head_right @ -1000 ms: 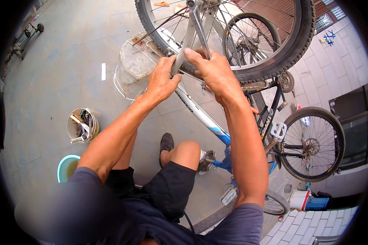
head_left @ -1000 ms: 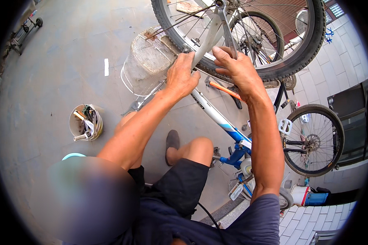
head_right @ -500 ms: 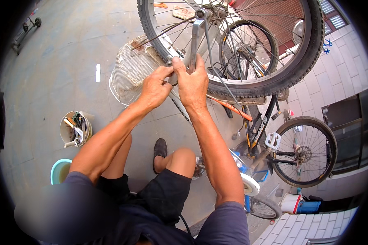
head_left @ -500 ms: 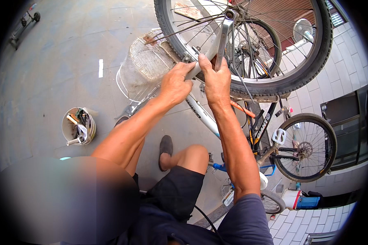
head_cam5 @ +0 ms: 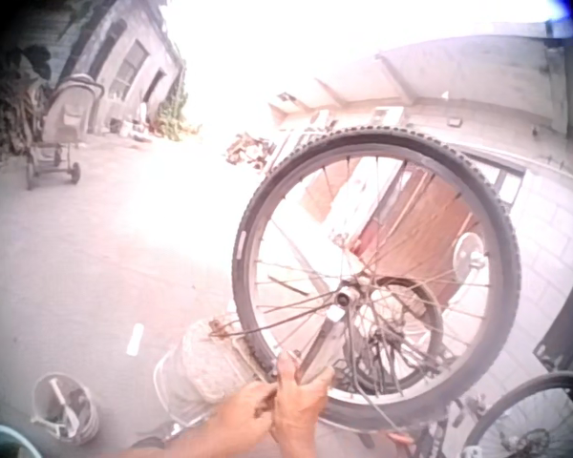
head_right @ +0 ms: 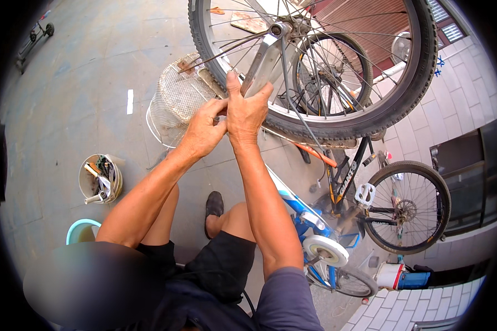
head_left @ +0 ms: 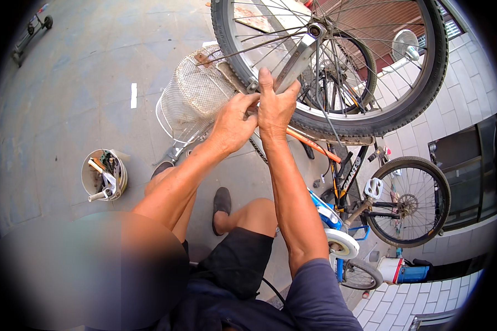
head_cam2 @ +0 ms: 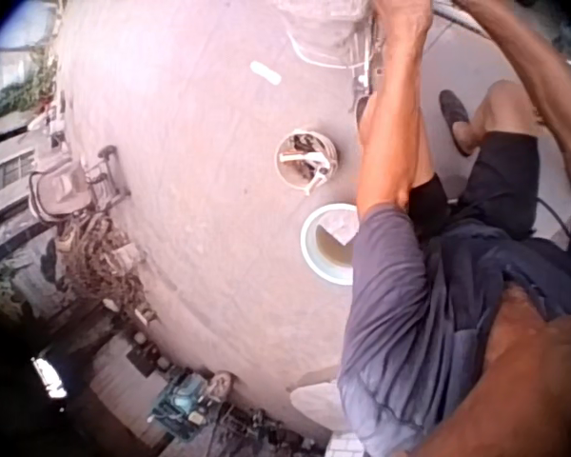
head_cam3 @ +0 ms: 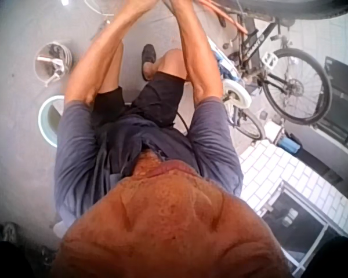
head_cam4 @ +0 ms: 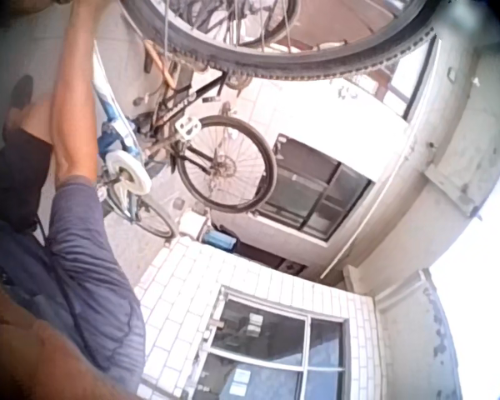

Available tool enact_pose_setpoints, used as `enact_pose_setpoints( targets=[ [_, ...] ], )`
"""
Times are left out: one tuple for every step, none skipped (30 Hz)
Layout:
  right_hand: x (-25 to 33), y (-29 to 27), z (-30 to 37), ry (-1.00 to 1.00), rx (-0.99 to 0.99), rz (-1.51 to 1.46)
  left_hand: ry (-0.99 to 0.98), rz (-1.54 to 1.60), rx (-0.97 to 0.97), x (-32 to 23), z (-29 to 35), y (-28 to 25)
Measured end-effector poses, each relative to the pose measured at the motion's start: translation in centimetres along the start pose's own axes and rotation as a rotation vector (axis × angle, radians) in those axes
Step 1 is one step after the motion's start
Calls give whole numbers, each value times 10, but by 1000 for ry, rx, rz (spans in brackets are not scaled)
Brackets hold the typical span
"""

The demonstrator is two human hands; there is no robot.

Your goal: The person works on the rear axle of an overturned bicycle by hand and using a wrench.

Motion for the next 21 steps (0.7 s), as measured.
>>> enact_pose_setpoints(
  targets=[
    [2,-3,0,7,55,-5,23,14,-31,-5,6,2],
    [2,-6,0,14,110,-11,31,-14,-27,-9,9,6],
    [-2,-9,-5,-5,142,1,40,-43,-22,-13,11,10],
    [5,-11,-6,2,223,24,45,-79,-20,-20,13,10],
    [4,-14,-9,32,299,-35,28,-72,-18,-25,12,10],
    [3,-16,-10,62,376,-94,41,-135,-52,-28,9,9],
    [2,-18,-11,55,401,-112,57,-199,-86,-30,6,9],
    [0,-20,-13,48,427,-130,72,-262,-119,-32,3,9],
    [-2,-20,-14,41,453,-147,87,-325,-152,-33,-1,9],
    [-1,-19,-13,50,462,-138,108,-353,-208,-36,-4,6],
    [2,-17,-14,59,471,-128,130,-381,-263,-38,-7,3],
    [2,-16,-15,68,481,-118,151,-409,-319,-40,-11,-1],
    [-3,-14,-16,83,505,-146,198,-411,-335,-43,-16,-2],
    [-7,-15,-14,83,519,-185,231,-443,-358,-45,-17,-2],
    [-11,-15,-13,82,533,-224,264,-476,-381,-47,-18,-3],
    [-12,-13,-10,81,547,-271,298,-516,-403,-50,-19,-7],
    [-15,-12,-9,95,543,-274,257,-535,-339,-47,-23,-8],
    [-15,-13,-10,88,542,-261,250,-545,-323,-47,-25,-10],
    [-15,-12,-9,84,542,-256,240,-562,-305,-46,-25,-14],
    [-14,-12,-8,80,542,-251,230,-579,-287,-46,-25,-19],
    [-15,-14,-7,80,541,-270,192,-562,-242,-45,-24,-19]
  ],
)
Point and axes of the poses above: each hand's wrist, its own z-axis away from the middle knuckle, its own y-axis out of the palm, x = y × z, the point moved 7 cm from there along -z, towards the middle knuckle, and after that the axes turned 3 degrees about -y, right-handed, at the moved point
